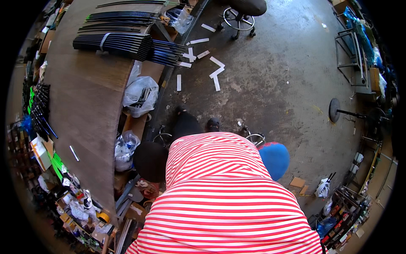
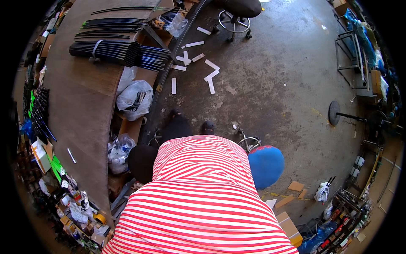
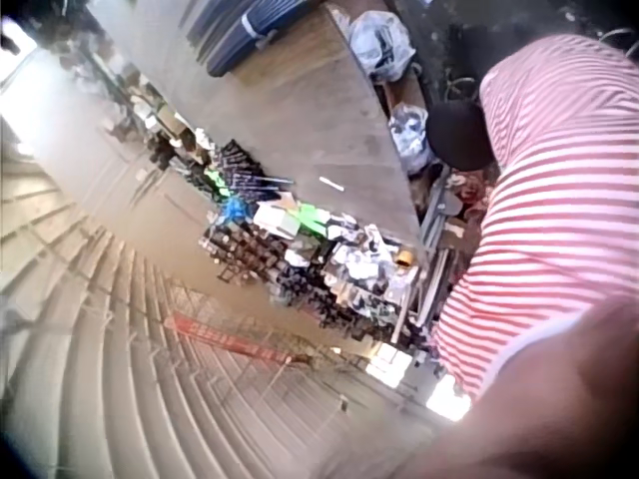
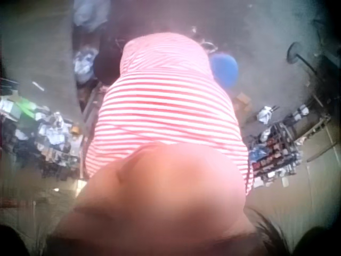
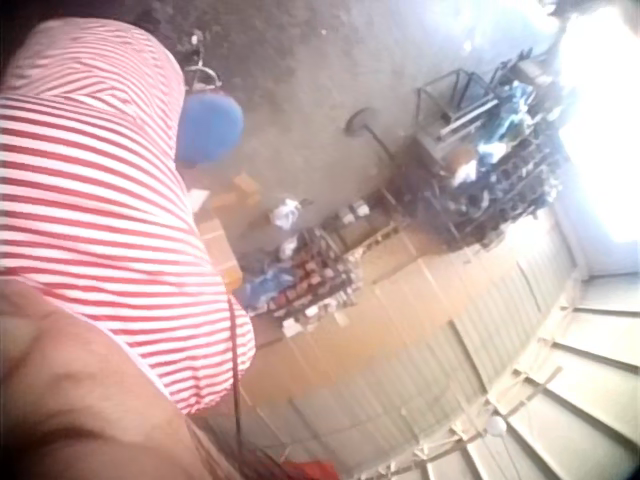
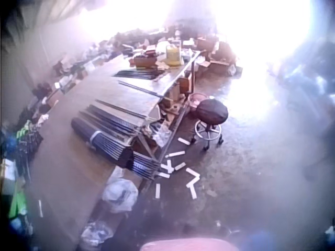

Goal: The person sits on the floor in a workshop and sands thin rods using a sanding block. They pick up a rod, rub the sanding block along its length, and then place it back on the table before repeating the process with another rod.

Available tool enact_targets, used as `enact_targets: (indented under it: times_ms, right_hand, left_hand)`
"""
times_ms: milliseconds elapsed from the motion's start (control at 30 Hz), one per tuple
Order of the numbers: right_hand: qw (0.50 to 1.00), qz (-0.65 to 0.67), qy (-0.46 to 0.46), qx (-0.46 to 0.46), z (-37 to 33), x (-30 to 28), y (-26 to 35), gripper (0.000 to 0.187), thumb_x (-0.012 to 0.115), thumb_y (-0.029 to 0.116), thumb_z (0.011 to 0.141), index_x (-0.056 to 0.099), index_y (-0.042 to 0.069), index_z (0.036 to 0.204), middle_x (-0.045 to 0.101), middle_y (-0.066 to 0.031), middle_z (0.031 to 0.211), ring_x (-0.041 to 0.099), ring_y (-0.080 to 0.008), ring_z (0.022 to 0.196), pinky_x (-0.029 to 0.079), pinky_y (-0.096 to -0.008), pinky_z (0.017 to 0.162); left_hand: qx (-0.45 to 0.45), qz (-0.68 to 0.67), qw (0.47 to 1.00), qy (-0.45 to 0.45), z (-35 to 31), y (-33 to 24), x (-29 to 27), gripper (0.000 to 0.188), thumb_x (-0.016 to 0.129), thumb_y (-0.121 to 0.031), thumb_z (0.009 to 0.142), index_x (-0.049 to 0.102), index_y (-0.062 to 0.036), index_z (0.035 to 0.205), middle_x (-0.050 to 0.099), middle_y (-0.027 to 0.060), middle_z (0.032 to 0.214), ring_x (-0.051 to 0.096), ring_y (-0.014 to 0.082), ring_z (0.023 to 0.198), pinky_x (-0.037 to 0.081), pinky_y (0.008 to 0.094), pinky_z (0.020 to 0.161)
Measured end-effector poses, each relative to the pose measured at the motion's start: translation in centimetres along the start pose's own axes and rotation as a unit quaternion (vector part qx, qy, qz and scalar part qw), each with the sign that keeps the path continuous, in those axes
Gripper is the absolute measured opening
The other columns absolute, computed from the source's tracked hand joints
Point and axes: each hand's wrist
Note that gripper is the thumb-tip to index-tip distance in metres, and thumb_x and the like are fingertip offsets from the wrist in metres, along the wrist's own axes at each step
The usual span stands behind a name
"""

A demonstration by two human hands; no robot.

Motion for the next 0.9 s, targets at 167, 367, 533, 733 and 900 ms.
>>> enact_targets:
  times_ms: [167,367,533,733,900]
  right_hand:
    - [1.0,-0.019,-0.01,-0.006,0.4,1.7,0.1,0.028,0.047,0.024,0.088,0.054,-0.001,0.098,0.058,-0.0105,0.094,0.057,-0.0224,0.083,0.046,-0.0345,0.078]
    - [0.998,-0.041,-0.038,-0.006,-0.3,4.3,1.1,0.025,0.046,0.022,0.088,0.054,-0.001,0.095,0.057,-0.009,0.09,0.056,-0.0205,0.08,0.045,-0.0326,0.077]
    - [0.996,-0.062,-0.07,-0.011,-1.5,6.3,2.5,0.023,0.046,0.021,0.088,0.054,0.0,0.093,0.057,-0.0077,0.087,0.055,-0.019,0.077,0.045,-0.0311,0.075]
    - [0.991,-0.085,-0.104,-0.017,-2.7,8.4,4.7,0.021,0.045,0.019,0.088,0.054,0.0,0.09,0.056,-0.0062,0.083,0.054,-0.0172,0.074,0.044,-0.0293,0.074]
    - [0.985,-0.118,-0.122,-0.031,-3.1,8.9,7.6,0.02,0.044,0.018,0.088,0.054,0.001,0.088,0.056,-0.0049,0.08,0.054,-0.0156,0.072,0.044,-0.0277,0.073]
  left_hand:
    - [-0.011,0.0,1.0,0.014,0.2,-2.2,0.0,0.011,0.052,-0.009,0.078,0.056,-0.0003,0.084,0.058,0.0095,0.069,0.057,0.0141,0.061,0.044,0.0276,0.054]
    - [-0.037,0.003,0.999,0.034,1.8,-4.7,-2.0,0.012,0.051,-0.009,0.077,0.055,-0.0002,0.086,0.058,0.0098,0.07,0.057,0.0142,0.061,0.044,0.0275,0.054]
    - [-0.054,0.002,0.998,0.044,3.5,-7.5,-4.4,0.014,0.051,-0.008,0.077,0.055,-0.0001,0.087,0.058,0.0101,0.071,0.057,0.0143,0.062,0.044,0.0274,0.054]
    - [-0.064,0.003,0.996,0.054,5.2,-11.1,-6.6,0.015,0.05,-0.008,0.077,0.055,0.0,0.089,0.058,0.0104,0.072,0.057,0.0144,0.062,0.044,0.0273,0.055]
    - [-0.071,0.004,0.996,0.054,5.2,-14.3,-7.3,0.016,0.049,-0.008,0.077,0.054,0.0001,0.09,0.058,0.0107,0.073,0.058,0.0144,0.063,0.044,0.0272,0.055]
Point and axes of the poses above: each hand's wrist, its own z-axis towards the middle knuckle, its own x-axis out of the palm, y = z × x
